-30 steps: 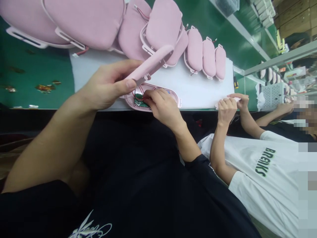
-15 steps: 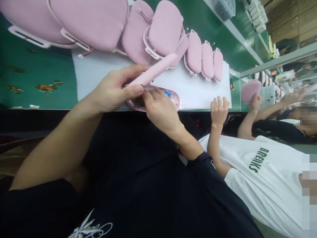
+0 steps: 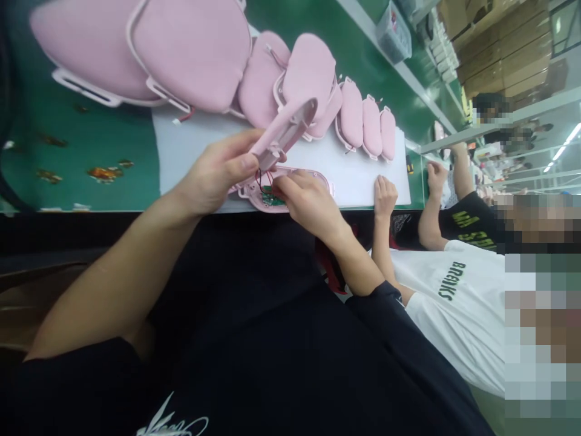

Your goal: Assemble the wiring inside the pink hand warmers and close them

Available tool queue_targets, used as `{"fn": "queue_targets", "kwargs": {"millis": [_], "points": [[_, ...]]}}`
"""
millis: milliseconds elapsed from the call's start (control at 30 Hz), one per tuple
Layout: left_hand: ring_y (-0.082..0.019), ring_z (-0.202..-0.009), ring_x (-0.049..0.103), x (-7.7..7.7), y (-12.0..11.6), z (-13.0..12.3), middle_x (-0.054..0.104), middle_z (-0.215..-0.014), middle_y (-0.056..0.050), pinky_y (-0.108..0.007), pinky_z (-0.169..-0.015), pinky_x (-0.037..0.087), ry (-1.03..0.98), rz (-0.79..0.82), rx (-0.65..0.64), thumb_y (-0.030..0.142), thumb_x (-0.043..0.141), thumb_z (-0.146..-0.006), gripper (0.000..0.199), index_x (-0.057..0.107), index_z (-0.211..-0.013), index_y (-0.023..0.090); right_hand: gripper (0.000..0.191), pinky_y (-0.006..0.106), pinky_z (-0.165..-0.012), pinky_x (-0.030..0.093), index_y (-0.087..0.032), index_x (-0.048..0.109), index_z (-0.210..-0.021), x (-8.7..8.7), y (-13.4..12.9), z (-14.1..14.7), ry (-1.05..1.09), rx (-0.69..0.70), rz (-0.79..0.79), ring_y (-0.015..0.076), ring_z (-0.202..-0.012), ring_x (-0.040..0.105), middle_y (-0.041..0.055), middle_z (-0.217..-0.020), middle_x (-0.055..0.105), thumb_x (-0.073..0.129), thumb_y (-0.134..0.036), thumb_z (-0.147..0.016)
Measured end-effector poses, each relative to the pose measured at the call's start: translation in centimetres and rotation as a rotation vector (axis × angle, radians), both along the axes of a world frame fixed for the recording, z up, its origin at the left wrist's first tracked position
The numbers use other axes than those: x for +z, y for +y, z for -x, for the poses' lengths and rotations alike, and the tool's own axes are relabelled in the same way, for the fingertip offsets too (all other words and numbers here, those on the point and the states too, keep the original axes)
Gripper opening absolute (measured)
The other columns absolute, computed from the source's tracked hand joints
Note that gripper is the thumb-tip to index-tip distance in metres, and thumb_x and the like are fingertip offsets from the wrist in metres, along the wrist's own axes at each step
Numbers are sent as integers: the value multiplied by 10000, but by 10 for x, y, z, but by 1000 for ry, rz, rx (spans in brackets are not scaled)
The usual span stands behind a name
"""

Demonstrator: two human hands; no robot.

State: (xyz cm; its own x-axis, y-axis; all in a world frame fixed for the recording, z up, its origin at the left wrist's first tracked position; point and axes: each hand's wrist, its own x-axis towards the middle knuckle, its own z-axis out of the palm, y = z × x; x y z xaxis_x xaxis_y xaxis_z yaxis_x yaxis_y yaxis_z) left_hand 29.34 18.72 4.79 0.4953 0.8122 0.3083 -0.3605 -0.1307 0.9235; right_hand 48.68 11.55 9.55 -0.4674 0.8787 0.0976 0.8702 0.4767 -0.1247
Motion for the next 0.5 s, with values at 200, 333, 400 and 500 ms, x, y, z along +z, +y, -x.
{"fn": "queue_targets", "kwargs": {"millis": [200,333,400,500], "points": [[-393,-1401,605,-17,-4,4,660,-1490,-124,-515,-1261,459,137,55,-54,802,638,-880,852,617,-1487,205,240,435,-1087,569,-188,724,-1188,-56,-20,-20,75,92,-198,218,-1105,694,120,-1156,763,500,-199,-1103],[-468,-1405,587,-35,3,12,664,-1500,-91,-621,-1262,441,239,4,-77,769,627,-870,800,602,-1525,309,187,394,-1125,584,-163,750,-1164,-85,-17,-18,17,200,-369,206,-1153,720,120,-1261,771,600,-234,-1078],[-462,-1408,592,-42,7,16,658,-1518,4,-620,-1243,467,274,-26,-62,724,602,-889,661,611,-1488,444,195,347,-1144,581,-147,761,-1146,-93,-12,-20,1,275,-431,195,-1165,729,109,-1278,778,629,-271,-1073],[-442,-1342,654,-49,8,21,672,-1497,65,-587,-1146,564,341,-89,-26,726,469,-923,606,570,-1490,537,225,309,-1160,568,-164,770,-1152,-100,-11,-21,-19,296,-407,172,-1187,733,95,-1293,781,617,-315,-1089]]}}
